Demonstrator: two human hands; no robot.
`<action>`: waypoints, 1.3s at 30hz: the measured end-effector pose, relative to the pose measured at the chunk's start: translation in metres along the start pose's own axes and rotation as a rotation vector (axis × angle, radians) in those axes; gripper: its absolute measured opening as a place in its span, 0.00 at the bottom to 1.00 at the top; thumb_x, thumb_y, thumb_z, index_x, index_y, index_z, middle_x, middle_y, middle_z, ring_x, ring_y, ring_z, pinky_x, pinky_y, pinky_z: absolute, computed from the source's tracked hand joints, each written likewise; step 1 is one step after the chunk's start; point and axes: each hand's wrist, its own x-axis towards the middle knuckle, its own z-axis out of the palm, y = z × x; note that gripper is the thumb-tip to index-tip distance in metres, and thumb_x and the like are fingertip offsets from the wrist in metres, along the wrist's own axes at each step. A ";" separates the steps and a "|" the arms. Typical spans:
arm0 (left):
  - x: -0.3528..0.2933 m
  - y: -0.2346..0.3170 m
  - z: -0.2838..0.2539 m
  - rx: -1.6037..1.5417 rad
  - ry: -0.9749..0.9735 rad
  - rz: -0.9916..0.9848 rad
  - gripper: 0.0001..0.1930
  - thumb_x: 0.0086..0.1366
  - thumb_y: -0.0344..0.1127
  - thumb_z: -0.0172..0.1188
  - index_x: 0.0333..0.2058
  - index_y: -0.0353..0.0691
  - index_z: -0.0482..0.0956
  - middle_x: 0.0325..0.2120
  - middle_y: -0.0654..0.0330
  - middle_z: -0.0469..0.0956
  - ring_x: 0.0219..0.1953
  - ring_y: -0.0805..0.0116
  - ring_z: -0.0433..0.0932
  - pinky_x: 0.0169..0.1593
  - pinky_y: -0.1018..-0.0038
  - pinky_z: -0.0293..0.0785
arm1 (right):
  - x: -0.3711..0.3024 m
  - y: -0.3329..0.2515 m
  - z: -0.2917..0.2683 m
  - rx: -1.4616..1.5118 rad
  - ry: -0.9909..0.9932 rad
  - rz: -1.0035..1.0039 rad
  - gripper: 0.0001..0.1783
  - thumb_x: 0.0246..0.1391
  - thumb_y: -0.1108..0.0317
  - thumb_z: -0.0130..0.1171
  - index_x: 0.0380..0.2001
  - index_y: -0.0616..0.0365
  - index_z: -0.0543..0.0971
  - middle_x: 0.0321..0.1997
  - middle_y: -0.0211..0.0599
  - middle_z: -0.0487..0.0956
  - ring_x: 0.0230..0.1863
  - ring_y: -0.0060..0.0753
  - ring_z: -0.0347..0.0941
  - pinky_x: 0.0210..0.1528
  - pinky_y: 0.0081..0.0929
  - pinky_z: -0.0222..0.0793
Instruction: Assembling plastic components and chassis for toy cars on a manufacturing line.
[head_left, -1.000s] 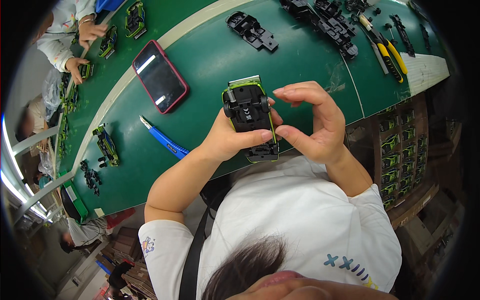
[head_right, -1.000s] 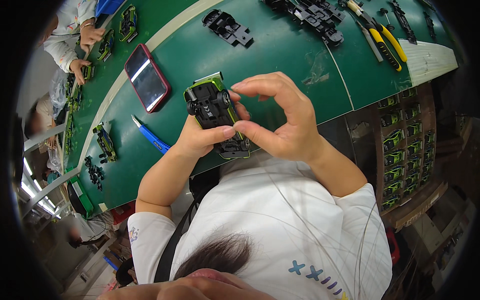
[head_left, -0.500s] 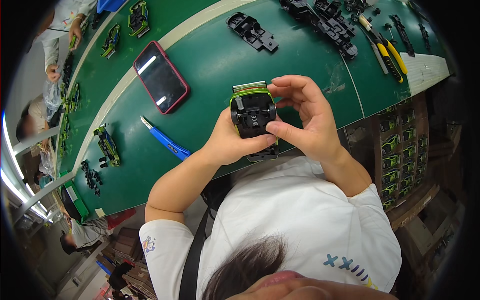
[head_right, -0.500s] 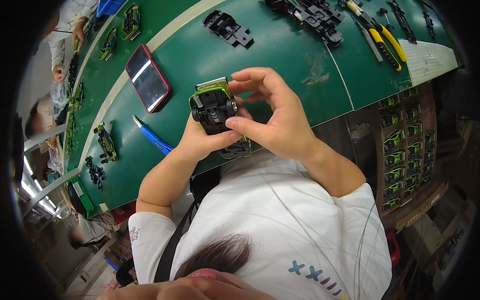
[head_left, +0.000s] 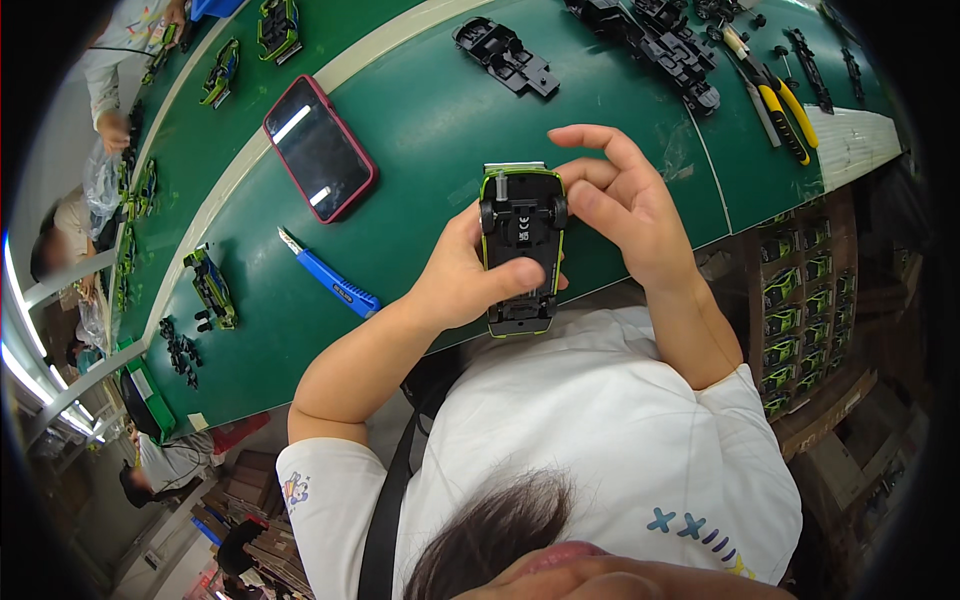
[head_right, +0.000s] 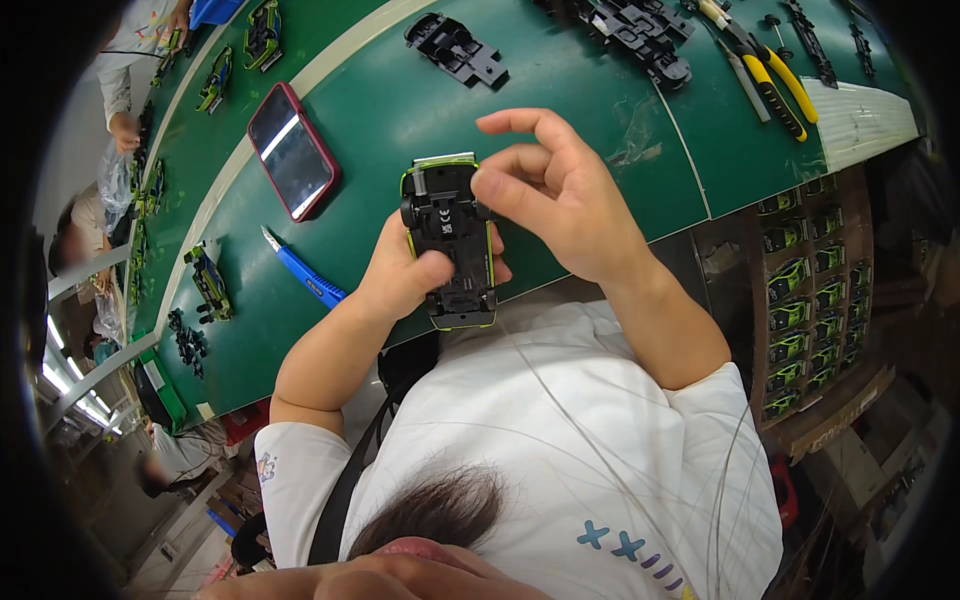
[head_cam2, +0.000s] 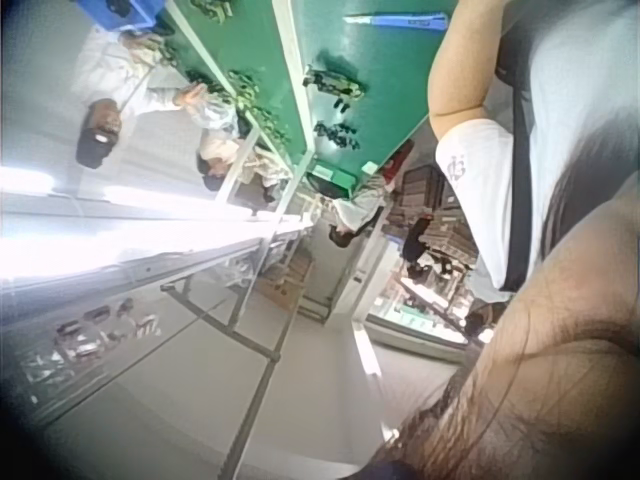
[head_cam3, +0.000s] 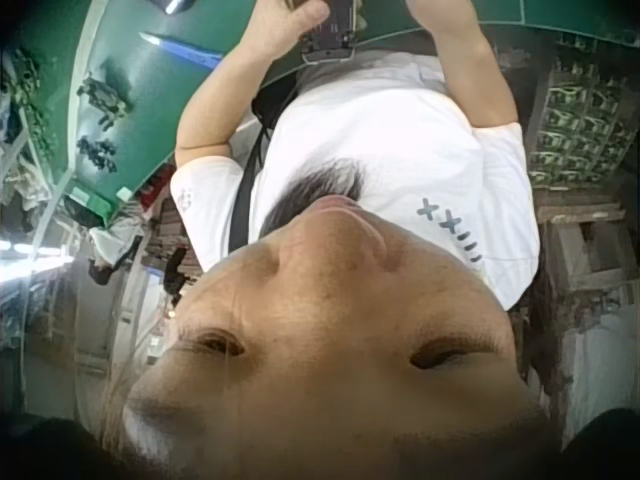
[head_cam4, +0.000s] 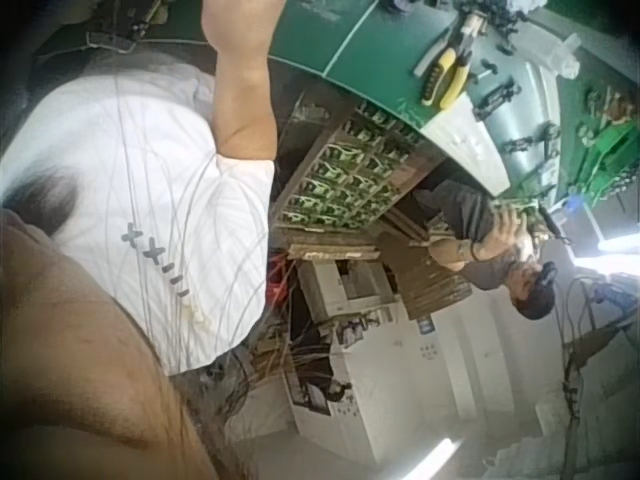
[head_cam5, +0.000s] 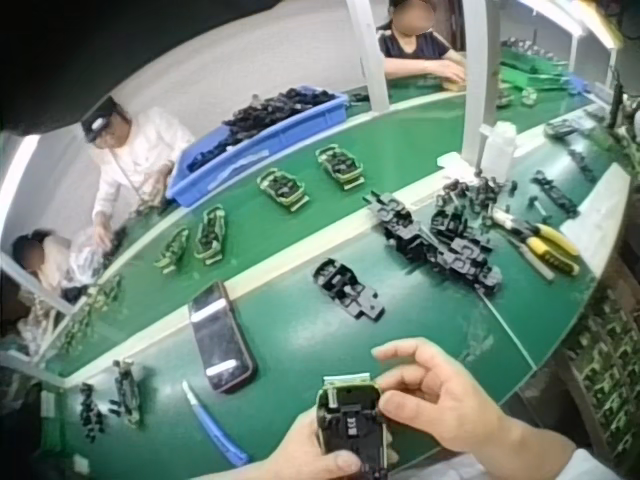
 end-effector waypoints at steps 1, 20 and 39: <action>0.000 -0.004 -0.002 -0.014 -0.003 0.023 0.42 0.47 0.67 0.64 0.46 0.33 0.68 0.34 0.53 0.77 0.33 0.62 0.81 0.37 0.67 0.82 | 0.001 0.000 0.001 -0.054 0.019 0.016 0.34 0.47 0.73 0.62 0.57 0.62 0.61 0.42 0.37 0.77 0.43 0.23 0.71 0.48 0.20 0.65; 0.001 0.012 0.004 -0.062 0.073 -0.169 0.59 0.41 0.87 0.20 0.50 0.37 0.66 0.29 0.57 0.75 0.27 0.66 0.80 0.30 0.73 0.80 | 0.003 0.005 -0.002 0.002 0.004 0.013 0.35 0.45 0.72 0.67 0.55 0.60 0.63 0.38 0.34 0.78 0.41 0.22 0.73 0.47 0.23 0.67; 0.002 0.013 0.004 -0.081 0.151 -0.152 0.56 0.46 0.84 0.21 0.49 0.36 0.67 0.29 0.55 0.76 0.26 0.65 0.80 0.30 0.72 0.80 | -0.002 0.008 -0.001 -0.148 -0.076 -0.097 0.34 0.48 0.76 0.61 0.58 0.61 0.60 0.46 0.40 0.74 0.49 0.28 0.70 0.52 0.25 0.66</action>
